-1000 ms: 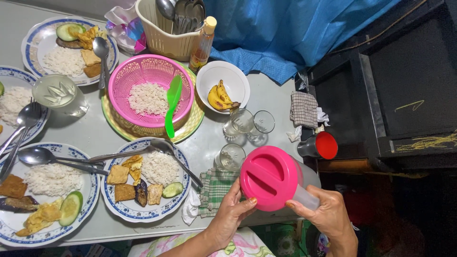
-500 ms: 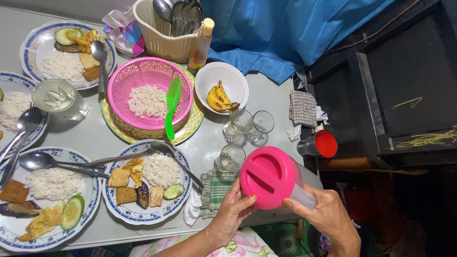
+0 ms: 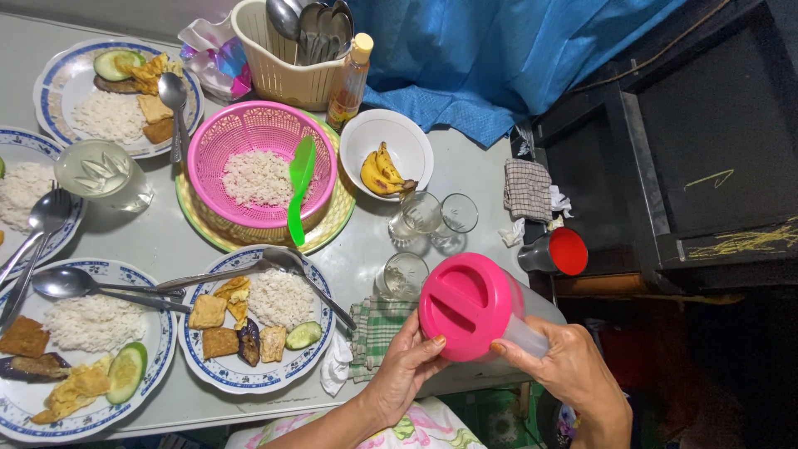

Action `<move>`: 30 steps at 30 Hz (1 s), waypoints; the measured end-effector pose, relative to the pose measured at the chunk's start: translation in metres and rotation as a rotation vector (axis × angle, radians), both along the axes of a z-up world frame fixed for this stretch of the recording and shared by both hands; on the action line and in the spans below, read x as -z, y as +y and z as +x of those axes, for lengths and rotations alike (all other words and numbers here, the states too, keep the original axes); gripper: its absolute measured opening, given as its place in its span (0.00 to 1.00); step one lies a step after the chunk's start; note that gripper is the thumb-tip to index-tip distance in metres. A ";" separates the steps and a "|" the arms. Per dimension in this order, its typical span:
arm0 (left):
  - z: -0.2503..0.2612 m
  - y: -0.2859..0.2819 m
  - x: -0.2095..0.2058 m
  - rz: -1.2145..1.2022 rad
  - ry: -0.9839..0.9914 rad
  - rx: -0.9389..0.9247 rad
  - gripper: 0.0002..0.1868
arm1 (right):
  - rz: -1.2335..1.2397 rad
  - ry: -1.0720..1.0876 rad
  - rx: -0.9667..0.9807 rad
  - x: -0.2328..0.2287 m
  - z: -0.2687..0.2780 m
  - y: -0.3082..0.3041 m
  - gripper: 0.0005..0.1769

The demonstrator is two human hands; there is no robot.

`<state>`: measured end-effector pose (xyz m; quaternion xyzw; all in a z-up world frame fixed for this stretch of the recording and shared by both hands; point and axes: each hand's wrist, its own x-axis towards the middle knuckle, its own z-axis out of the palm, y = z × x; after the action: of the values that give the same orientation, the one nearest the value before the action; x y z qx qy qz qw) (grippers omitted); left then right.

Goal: Serve rice from a basket onto plates and pour water into glasses.

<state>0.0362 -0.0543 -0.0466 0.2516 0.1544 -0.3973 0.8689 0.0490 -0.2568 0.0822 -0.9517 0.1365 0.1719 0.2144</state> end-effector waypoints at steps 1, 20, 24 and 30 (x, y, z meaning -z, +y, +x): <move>0.000 0.000 0.000 0.000 0.000 0.000 0.41 | 0.000 0.000 0.000 0.001 0.000 -0.001 0.29; 0.000 0.000 0.001 -0.003 -0.002 0.013 0.40 | 0.034 -0.005 -0.070 0.007 -0.002 -0.012 0.26; -0.001 0.001 0.001 -0.003 -0.007 0.013 0.40 | -0.004 0.043 -0.042 -0.001 0.000 -0.004 0.26; -0.002 0.002 -0.001 -0.007 -0.028 0.008 0.39 | 0.023 0.037 -0.036 0.007 -0.004 -0.011 0.26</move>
<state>0.0344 -0.0521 -0.0455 0.2546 0.1400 -0.3980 0.8702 0.0447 -0.2683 0.0751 -0.9482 0.1215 0.1948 0.2196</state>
